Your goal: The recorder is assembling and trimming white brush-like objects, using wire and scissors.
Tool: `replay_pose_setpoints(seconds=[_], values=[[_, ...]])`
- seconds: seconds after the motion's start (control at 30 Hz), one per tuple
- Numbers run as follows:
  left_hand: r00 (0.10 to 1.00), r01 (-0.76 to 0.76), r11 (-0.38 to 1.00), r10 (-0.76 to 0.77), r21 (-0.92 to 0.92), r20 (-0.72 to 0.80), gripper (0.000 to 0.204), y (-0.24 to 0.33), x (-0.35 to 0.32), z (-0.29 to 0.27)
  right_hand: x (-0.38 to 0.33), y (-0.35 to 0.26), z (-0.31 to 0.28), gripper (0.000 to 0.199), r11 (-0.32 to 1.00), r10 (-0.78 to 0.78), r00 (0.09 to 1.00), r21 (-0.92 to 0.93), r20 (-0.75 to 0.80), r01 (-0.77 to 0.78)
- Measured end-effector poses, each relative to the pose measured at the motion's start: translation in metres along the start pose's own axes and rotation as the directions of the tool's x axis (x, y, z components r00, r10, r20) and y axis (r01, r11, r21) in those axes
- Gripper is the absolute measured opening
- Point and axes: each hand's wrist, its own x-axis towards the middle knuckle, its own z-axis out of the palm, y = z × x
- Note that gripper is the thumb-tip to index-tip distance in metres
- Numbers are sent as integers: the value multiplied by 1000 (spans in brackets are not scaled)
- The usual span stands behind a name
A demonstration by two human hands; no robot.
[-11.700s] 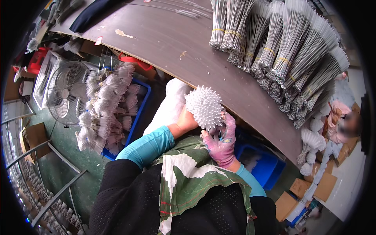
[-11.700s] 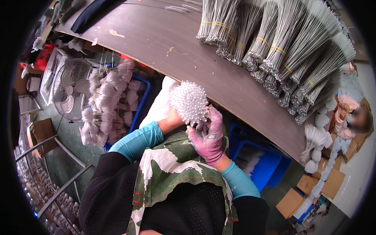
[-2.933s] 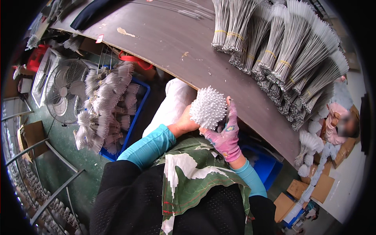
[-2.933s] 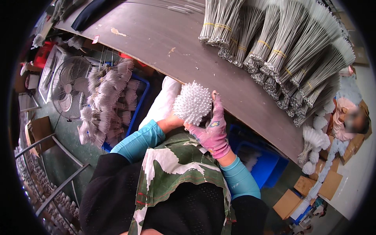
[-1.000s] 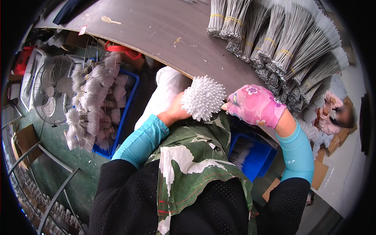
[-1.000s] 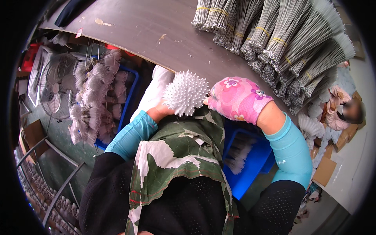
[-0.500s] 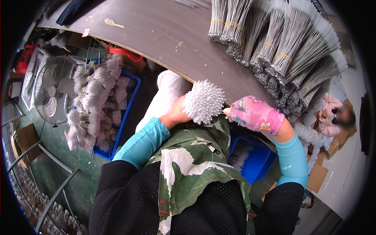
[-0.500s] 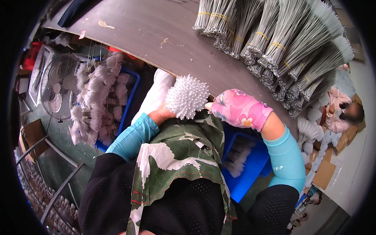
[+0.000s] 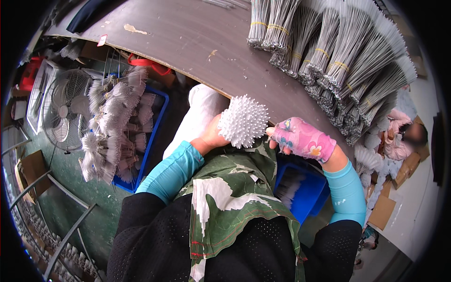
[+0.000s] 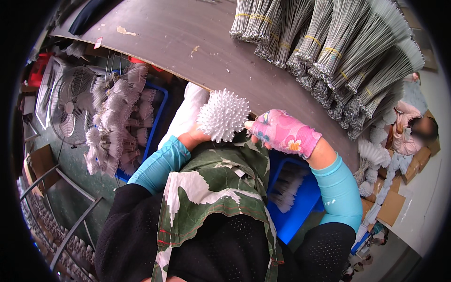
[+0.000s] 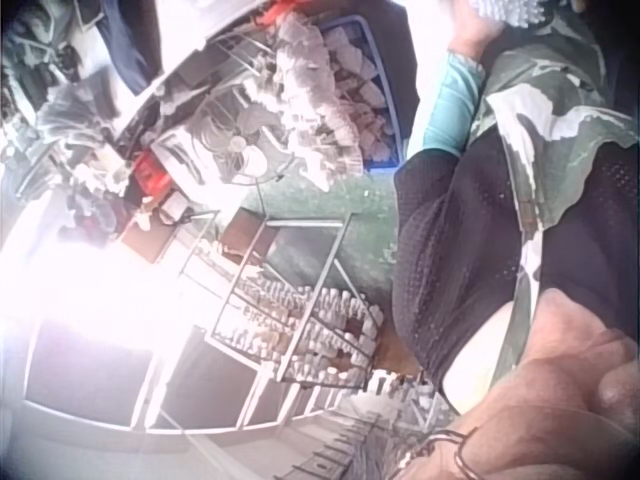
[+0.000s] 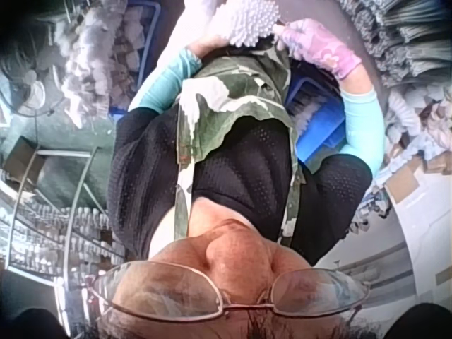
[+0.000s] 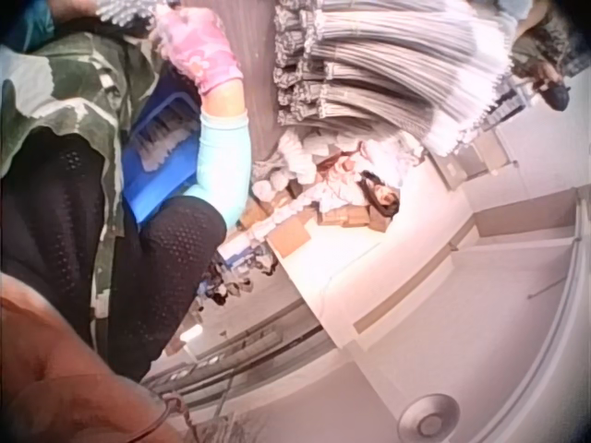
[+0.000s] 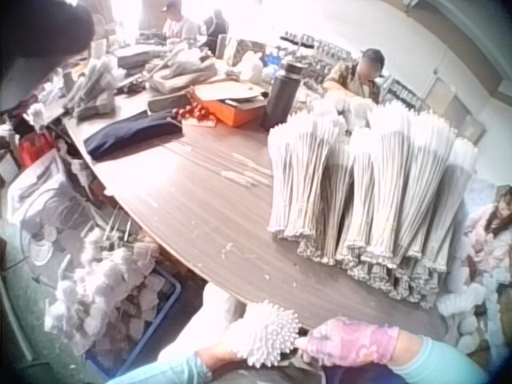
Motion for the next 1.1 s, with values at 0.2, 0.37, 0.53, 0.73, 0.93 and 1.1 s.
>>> replay_pose_setpoints(seconds=[0.2,0.37,0.53,0.73,0.93,1.1], values=[[998,-58,998,58,29,-9,36,-6,1,5,2,4,0,43,1000,12,1000,-11,12,-12],[999,49,979,-50,-197,-1,36,-22,7,14,4,5,2,39,998,3,999,68,33,-5],[999,-27,994,24,-108,-35,36,-6,0,6,5,9,6,39,994,-40,999,102,-11,41],[998,-60,995,58,-74,-34,35,-10,1,6,-10,13,2,39,954,-55,998,297,24,45],[1000,0,933,-3,-360,-6,35,-23,7,18,-13,21,9,38,930,-30,999,368,19,21],[992,97,722,-129,-685,5,37,-28,6,26,-4,22,14,37,933,-65,998,354,0,61]])
